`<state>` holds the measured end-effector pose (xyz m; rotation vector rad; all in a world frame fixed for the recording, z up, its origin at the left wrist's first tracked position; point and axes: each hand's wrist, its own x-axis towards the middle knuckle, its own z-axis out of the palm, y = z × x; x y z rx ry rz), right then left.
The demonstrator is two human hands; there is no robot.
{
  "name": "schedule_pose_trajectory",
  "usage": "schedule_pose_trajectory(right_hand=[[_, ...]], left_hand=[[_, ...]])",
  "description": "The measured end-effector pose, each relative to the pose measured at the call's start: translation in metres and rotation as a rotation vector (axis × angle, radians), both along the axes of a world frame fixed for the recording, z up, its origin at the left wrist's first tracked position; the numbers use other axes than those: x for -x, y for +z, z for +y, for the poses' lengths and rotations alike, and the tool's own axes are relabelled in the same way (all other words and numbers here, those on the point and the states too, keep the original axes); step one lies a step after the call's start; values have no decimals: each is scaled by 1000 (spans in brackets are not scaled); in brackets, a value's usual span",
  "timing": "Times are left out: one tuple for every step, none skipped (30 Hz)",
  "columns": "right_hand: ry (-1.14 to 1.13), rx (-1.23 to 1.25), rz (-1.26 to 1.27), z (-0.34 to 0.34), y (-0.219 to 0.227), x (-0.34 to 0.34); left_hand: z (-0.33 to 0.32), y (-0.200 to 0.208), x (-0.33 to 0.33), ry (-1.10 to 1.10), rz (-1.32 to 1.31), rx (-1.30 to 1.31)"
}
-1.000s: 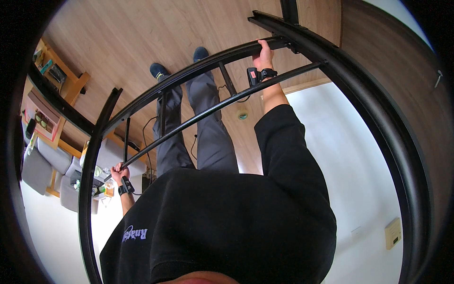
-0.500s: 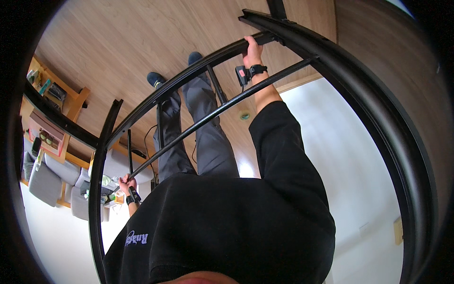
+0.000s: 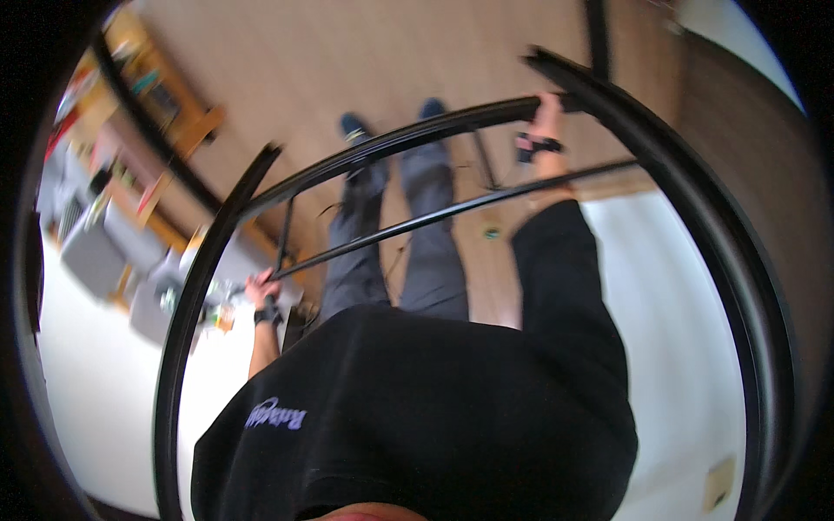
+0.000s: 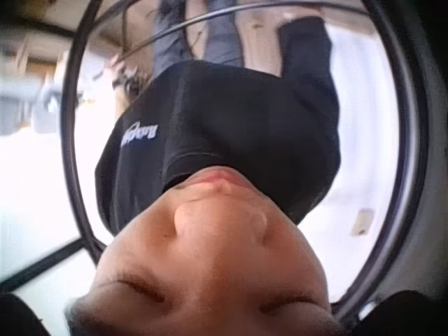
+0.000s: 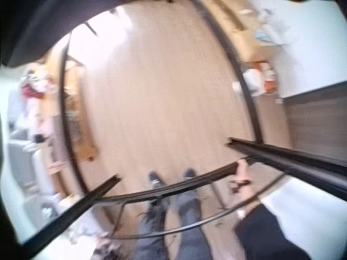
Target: The person assembles a black metal frame by inserting a horizontal bar into the side rails and adjusting its position. The person repeatedly repositions the bar and checks alignment with both hands.
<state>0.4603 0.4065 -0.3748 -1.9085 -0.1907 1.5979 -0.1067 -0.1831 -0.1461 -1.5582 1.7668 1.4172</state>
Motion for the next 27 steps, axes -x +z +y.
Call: schedule_pose_trajectory(right_hand=[[177, 83, -162, -1, 6, -8], [158, 175, -110, -2, 12, -16], [169, 188, -27, -3, 18, -23], [214, 174, -10, -2, 23, -30], [271, 140, 50, -1, 28, -35], [240, 135, 54, -1, 31, -38], [266, 161, 84, -1, 34, -40], [270, 155, 155, -3, 38, -40], [323, 152, 176, -7, 43, -39], [364, 138, 217, -13, 49, -37], [457, 107, 196, -23, 56, -34], [522, 87, 194, -36, 67, -32], [629, 37, 167, -51, 81, -31], [684, 85, 198, -66, 99, -32], [717, 196, 191, -80, 119, -34], [856, 179, 200, -92, 140, -35], [902, 233, 189, -102, 161, -35], [908, 262, 130, -110, 182, -33], [837, 326, 94, -116, 203, -29], [978, 313, 59, -119, 222, -22], [1083, 341, -22, -120, 241, -13], [1170, 335, -1, -119, 256, -2], [1238, 342, 10, -116, 270, 10], [1314, 324, 6, -112, 281, 23], [1382, 261, 52, -108, 290, 36], [1392, 267, 23, -102, 299, 50], [1454, 178, -30, -96, 307, 64]], left_hand=[[3, 3, -4, -255, -14, 61], [6, 7, -9, -284, -13, 85], [11, 11, -15, -149, 13, 34], [18, 15, -22, -69, 81, -110], [26, 17, -27, -27, 142, -232], [34, 18, -32, 85, 146, -253], [43, 19, -36, 198, 148, -318], [51, 20, -39, 195, 181, -259], [58, 20, -41, 192, 190, -253], [64, 21, -42, 216, 197, -200], [69, 22, -42, 226, 200, -207], [72, 22, -43, 233, 205, -167], [75, 22, -43, 212, 210, -190], [77, 23, -43, 195, 217, -209], [78, 23, -44, 178, 217, -214], [78, 24, -45, 169, 224, -225], [78, 26, -47, 184, 225, -257], [79, 28, -49, 206, 229, -265], [79, 30, -52, 215, 238, -297], [80, 33, -54, 243, 230, -283], [81, 35, -57, 249, 212, -224], [83, 38, -59, 221, 243, -255], [85, 40, -60, 250, 230, -210], [88, 42, -60, 217, 253, -238], [92, 44, -60, 207, 254, -271], [96, 46, -60, 231, 255, -213], [101, 47, -59, 238, 266, -190]])
